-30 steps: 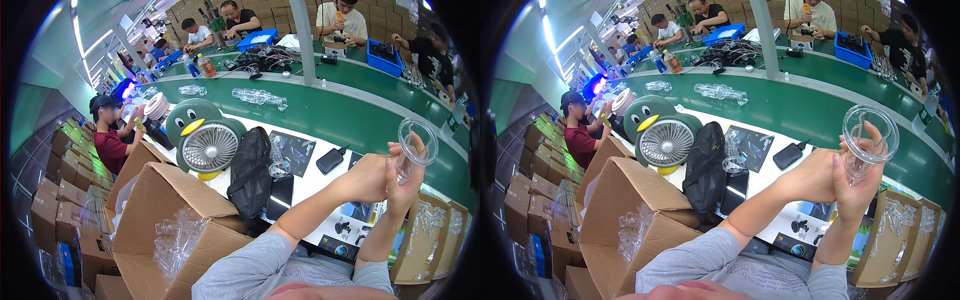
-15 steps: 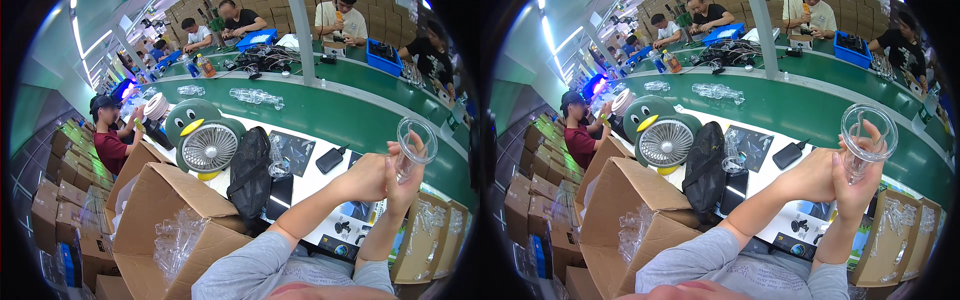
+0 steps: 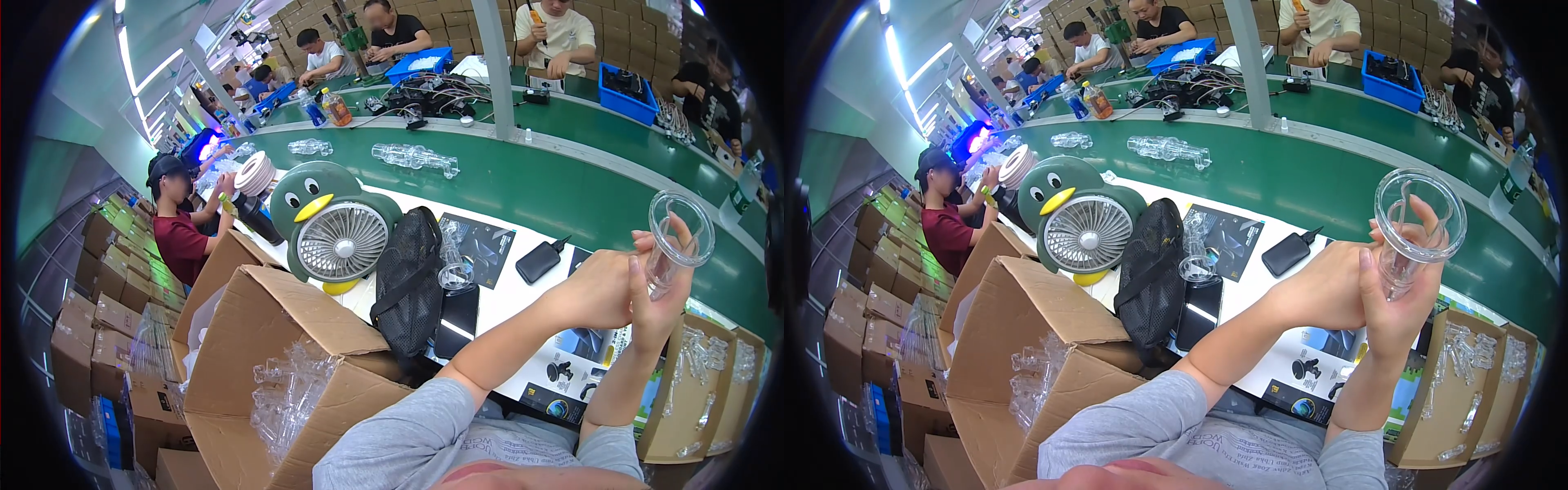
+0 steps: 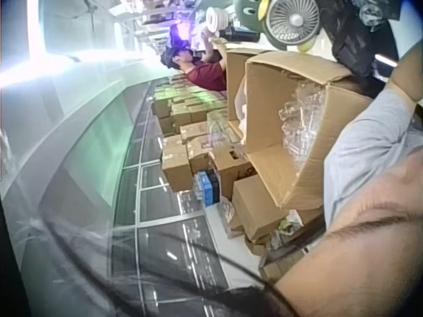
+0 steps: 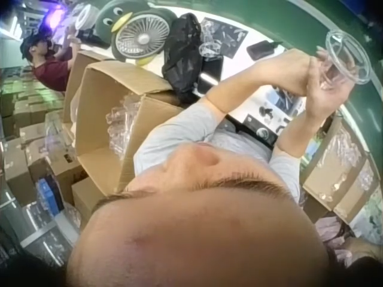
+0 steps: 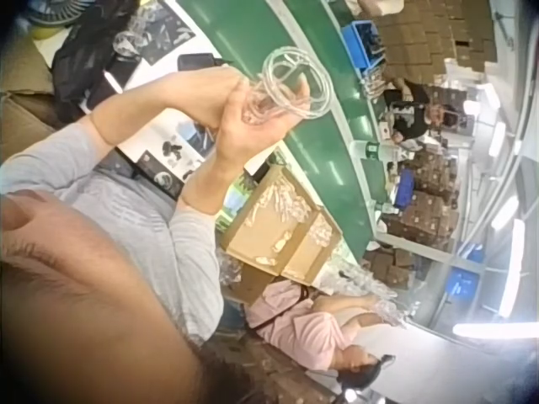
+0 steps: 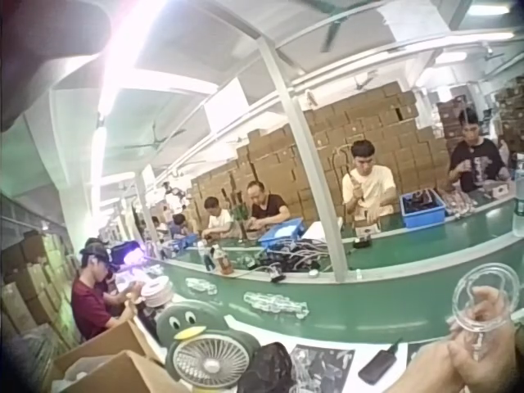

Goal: Applying liquid from a squeeze bottle to plastic components and assembling them into housings on an assembly line.

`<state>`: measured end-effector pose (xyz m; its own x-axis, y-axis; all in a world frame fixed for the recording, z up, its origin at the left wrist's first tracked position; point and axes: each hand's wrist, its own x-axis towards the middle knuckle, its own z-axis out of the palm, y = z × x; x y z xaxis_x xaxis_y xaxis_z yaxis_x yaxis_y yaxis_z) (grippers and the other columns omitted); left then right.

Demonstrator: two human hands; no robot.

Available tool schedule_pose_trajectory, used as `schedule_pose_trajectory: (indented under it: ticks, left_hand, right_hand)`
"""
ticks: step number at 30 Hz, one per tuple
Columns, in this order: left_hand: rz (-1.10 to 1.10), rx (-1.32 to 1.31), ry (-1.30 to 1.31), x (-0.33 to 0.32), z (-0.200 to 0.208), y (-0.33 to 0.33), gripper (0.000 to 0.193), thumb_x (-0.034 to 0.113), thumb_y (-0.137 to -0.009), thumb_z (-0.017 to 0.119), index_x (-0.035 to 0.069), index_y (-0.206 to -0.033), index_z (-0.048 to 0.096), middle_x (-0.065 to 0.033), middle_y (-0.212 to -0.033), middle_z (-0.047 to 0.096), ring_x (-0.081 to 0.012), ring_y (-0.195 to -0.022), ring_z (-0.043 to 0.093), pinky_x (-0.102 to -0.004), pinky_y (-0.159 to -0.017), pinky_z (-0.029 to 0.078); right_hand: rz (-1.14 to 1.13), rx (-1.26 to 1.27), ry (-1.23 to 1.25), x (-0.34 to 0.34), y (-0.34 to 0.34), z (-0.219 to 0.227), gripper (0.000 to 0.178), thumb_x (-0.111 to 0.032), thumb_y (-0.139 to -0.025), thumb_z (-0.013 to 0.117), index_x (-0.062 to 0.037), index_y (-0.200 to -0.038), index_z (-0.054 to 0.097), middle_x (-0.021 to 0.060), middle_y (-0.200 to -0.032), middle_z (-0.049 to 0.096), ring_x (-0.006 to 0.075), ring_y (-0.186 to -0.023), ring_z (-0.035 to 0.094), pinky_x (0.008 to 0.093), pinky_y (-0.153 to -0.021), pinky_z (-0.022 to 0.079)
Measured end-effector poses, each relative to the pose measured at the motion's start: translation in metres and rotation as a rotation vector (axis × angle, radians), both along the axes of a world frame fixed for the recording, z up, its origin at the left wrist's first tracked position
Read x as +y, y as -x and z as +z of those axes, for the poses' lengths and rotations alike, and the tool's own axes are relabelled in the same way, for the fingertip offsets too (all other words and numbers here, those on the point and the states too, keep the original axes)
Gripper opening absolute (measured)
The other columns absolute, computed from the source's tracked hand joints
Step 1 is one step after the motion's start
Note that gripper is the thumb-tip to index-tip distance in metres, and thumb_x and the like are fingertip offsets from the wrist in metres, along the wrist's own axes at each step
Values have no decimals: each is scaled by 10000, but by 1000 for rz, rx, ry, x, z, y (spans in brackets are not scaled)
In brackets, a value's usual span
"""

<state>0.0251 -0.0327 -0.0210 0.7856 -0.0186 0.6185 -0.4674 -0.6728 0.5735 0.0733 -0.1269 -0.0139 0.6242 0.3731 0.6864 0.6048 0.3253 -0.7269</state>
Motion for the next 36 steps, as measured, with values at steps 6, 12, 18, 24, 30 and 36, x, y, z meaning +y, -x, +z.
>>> schedule_pose_trajectory:
  ticks: [6, 12, 18, 24, 30, 36]
  left_hand:
    - [3, 34, 15, 0, 1, 1, 363, 77, -632, 643, 19, -962, 503, -164, -878, 595, -361, -785, 593, -420, -655, 487]
    - [6, 45, 21, -1, 3, 2, 288, 82, -617, 637, 17, -882, 547, -174, -981, 574, -344, -882, 572, -419, -708, 485]
    - [1, 64, 18, 0, 3, 2, 265, 83, -620, 636, 18, -861, 548, -175, -969, 575, -352, -874, 571, -423, -718, 481]
    - [1, 25, 34, -2, 1, 1, 282, 87, -632, 638, 9, -877, 524, -179, -948, 578, -360, -854, 572, -426, -711, 477]
    - [0, 20, 39, -2, 3, 1, 272, 87, -635, 636, 15, -875, 527, -177, -951, 578, -356, -857, 572, -427, -707, 477]
    - [8, 29, 23, -3, -1, 0, 247, 84, -624, 631, 35, -850, 545, -160, -886, 594, -345, -838, 577, -428, -685, 476]
  right_hand:
    - [5, 0, 3, 0, 0, 1, 566, -8, -725, 615, 26, -1249, 402, 118, -1094, 517, 190, -980, 573, 309, -906, 423]
    - [6, -8, 4, -1, -1, 0, 560, -11, -730, 616, 33, -1245, 401, 122, -1095, 515, 192, -979, 574, 311, -906, 422]
    - [7, -3, 0, 0, 0, 0, 557, -14, -730, 617, 32, -1243, 404, 124, -1096, 514, 192, -978, 575, 310, -902, 424]
    - [-6, -16, 9, -1, -2, -1, 554, -18, -728, 619, 30, -1239, 409, 129, -1132, 506, 191, -977, 574, 308, -900, 428]
    - [-3, -5, -2, -1, -2, -1, 555, -20, -723, 619, 29, -1235, 414, 133, -1150, 500, 192, -978, 573, 310, -899, 429]
    - [-14, -9, 12, -1, -1, -1, 557, -19, -720, 618, 28, -1236, 413, 133, -1144, 502, 192, -975, 573, 309, -898, 429]
